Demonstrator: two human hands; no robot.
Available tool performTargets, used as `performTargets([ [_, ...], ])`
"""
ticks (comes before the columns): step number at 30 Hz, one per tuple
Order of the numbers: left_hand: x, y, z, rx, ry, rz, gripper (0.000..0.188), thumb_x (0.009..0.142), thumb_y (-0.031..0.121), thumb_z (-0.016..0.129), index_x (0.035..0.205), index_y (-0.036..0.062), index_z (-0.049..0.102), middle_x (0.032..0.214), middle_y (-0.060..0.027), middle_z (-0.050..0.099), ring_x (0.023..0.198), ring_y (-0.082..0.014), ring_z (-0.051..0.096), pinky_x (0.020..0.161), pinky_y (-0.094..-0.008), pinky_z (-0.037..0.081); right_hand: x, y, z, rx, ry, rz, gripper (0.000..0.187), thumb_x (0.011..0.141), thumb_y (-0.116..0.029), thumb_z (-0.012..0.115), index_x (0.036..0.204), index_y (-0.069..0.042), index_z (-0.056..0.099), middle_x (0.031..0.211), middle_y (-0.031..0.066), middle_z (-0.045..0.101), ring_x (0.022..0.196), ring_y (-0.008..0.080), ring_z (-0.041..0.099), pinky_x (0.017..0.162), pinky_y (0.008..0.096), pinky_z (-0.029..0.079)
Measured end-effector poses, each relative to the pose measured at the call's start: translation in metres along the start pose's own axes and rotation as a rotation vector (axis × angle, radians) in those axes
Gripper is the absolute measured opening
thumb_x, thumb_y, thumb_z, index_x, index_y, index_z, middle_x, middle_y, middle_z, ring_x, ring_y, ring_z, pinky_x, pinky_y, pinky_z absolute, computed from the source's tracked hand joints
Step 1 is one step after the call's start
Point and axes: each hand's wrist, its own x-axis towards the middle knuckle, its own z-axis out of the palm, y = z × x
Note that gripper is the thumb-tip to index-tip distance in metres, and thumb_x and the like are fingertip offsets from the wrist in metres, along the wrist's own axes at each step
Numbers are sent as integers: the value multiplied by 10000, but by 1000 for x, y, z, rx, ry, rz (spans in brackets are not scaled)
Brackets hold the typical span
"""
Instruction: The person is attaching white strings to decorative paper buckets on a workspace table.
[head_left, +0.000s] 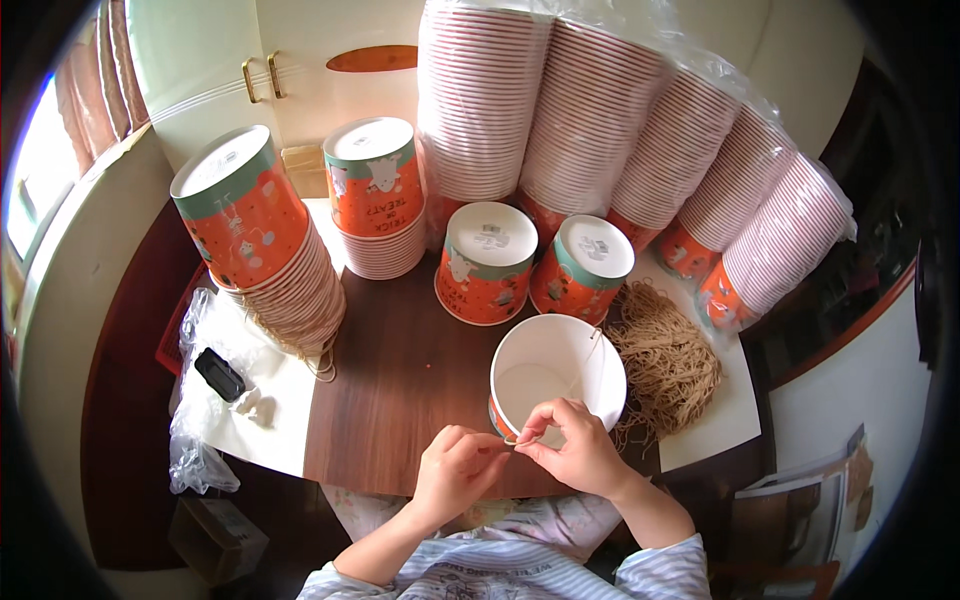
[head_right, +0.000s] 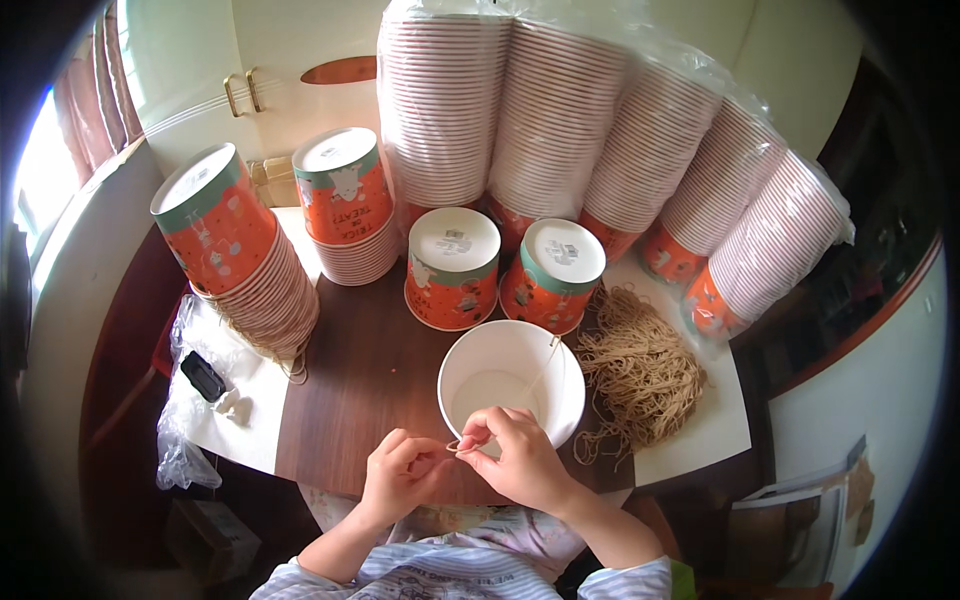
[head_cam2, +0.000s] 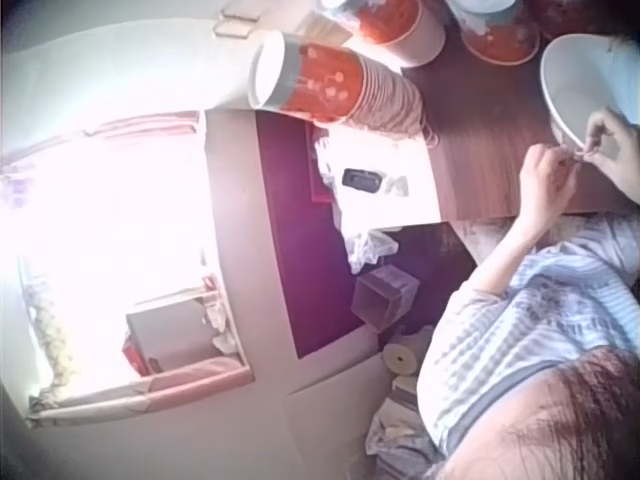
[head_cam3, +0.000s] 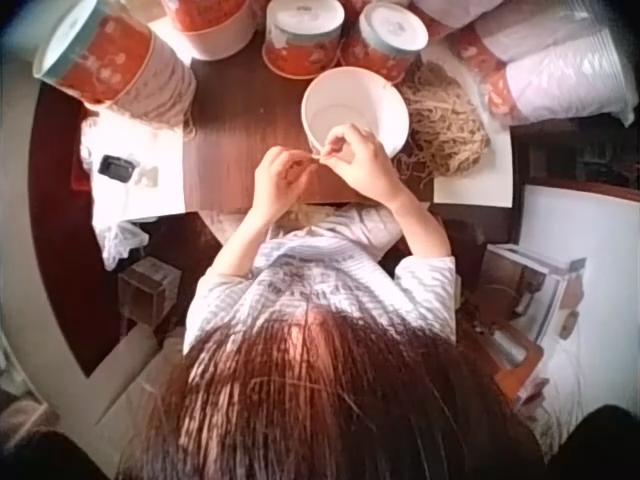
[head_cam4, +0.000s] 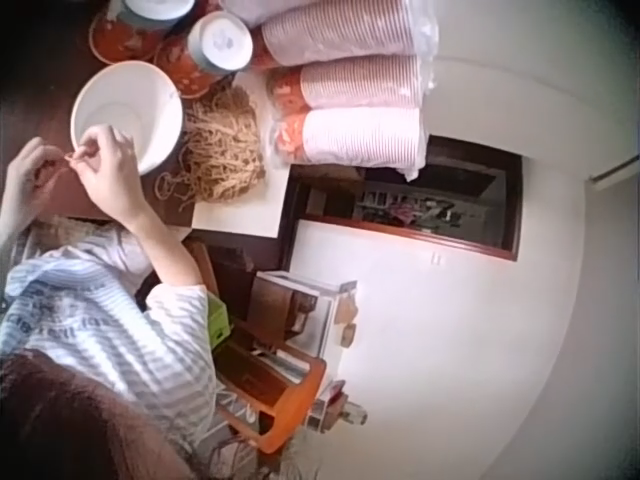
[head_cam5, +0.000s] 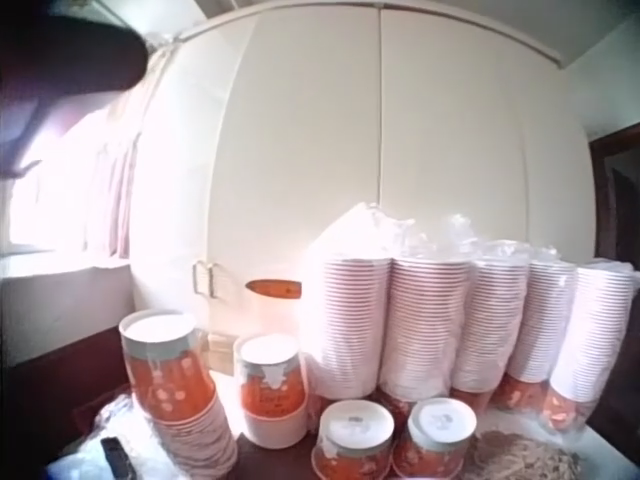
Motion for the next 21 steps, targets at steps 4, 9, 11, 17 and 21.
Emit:
performTargets([
  [4, -3, -11, 9, 114, 105, 122, 214, 645, 54, 723, 832, 79, 621, 715, -32, 569, 633, -183, 544, 537, -295, 462, 1, -6, 0, 15, -18, 14, 237, 710, -57, 706, 838, -67, 507, 760, 5, 630, 717, 149, 604, 791, 299, 399],
  [9, 1, -15, 9, 227, 180, 288, 211, 619, 53, 726, 805, 86, 634, 677, -20, 567, 571, -167, 524, 485, -274, 444, 0, -5, 0, -87, -19, -41, 193, 713, -61, 693, 837, -72, 547, 742, 4, 620, 690, 148, 595, 763, 286, 382],
  [11, 0, -14, 9, 231, 211, 296, 192, 613, 60, 727, 781, 91, 641, 683, -15, 570, 576, -162, 523, 476, -274, 436, 0, -5, 1, -81, -9, -43, 187, 714, -60, 688, 837, -74, 548, 738, 3, 618, 685, 147, 594, 759, 284, 380],
  [17, 2, -6, 11, 232, 164, 294, 189, 610, 69, 726, 777, 101, 646, 685, -5, 567, 583, -161, 517, 486, -272, 436, 1, -7, 2, -78, 6, -56, 183, 708, -51, 680, 833, -79, 549, 730, -1, 615, 676, 145, 591, 755, 284, 378],
  [21, 1, -5, 12, 245, 154, 312, 200, 604, 71, 728, 784, 102, 648, 699, 1, 567, 588, -158, 511, 487, -267, 434, 1, -5, 3, -91, 23, -90, 206, 681, -33, 674, 822, -78, 532, 726, -6, 606, 640, 137, 583, 752, 281, 380],
])
